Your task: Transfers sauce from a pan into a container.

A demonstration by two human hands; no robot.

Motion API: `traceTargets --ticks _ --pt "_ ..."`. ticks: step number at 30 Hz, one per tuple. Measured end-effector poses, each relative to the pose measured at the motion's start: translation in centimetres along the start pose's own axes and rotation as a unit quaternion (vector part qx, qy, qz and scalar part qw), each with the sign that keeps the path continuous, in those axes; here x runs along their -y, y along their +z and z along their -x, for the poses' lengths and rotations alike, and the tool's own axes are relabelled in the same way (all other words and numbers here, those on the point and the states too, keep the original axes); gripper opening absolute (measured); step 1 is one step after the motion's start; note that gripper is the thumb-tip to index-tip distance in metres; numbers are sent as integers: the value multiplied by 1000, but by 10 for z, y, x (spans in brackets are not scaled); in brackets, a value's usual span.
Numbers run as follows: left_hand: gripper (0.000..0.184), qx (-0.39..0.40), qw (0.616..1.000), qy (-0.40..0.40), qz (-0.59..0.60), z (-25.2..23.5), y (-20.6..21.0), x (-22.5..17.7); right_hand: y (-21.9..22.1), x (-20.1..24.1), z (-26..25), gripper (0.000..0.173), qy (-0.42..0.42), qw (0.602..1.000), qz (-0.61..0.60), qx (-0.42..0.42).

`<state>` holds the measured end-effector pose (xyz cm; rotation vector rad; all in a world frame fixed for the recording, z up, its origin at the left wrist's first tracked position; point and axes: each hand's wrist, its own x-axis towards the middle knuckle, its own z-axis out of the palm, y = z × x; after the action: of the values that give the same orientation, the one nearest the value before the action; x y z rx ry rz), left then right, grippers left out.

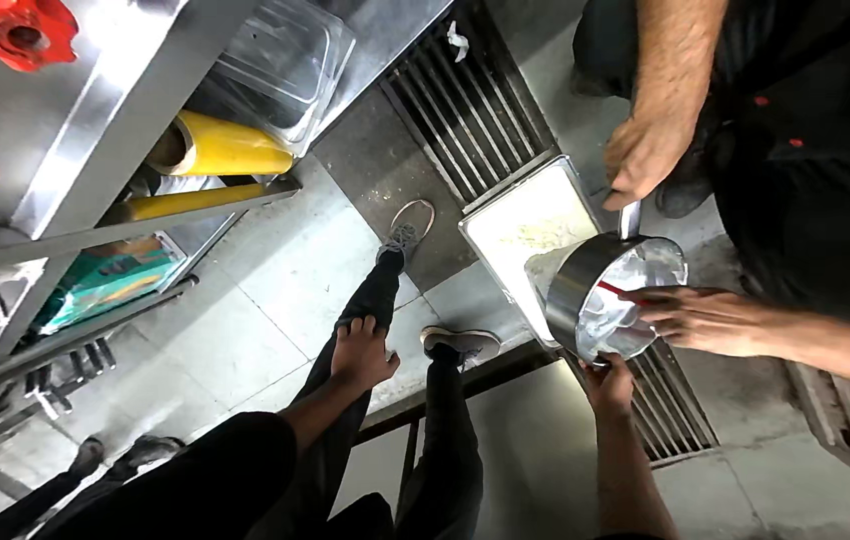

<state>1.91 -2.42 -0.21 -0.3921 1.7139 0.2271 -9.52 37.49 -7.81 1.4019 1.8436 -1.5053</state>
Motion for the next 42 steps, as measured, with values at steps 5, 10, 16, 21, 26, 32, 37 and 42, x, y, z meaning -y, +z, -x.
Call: traceTargets --ticks 5,10,16,21,26,32,37,42 --pt "62 -3 1000 -1 -3 0 2 -1 2 -4 -7 6 -18 1000 1 6" --pt "61 1 1000 -1 2 -1 2 0 -3 1 -6 4 -18 1000 24 -5" --pt "62 2 1000 -5 -8 -2 3 -2 -3 0 -1 8 -21 1000 10 1" --pt "61 1 1000 -3 -15 1 1 -3 3 -11 -4 9 -20 1000 13 9" --pt "60 -13 999 -5 -31 -4 8 -2 6 -18 -9 6 -14 1000 4 0" --pt "59 -15 998 -16 -53 -1 4 -6 4 -18 -12 10 -20 1000 -15 6" --pt "60 -19 997 -8 -71 -2 2 -8 9 -19 -2 9 -25 999 -30 24" --pt "59 -27 995 -5 -91 -3 0 -9 14 -24 -2 8 -27 999 -26 21"
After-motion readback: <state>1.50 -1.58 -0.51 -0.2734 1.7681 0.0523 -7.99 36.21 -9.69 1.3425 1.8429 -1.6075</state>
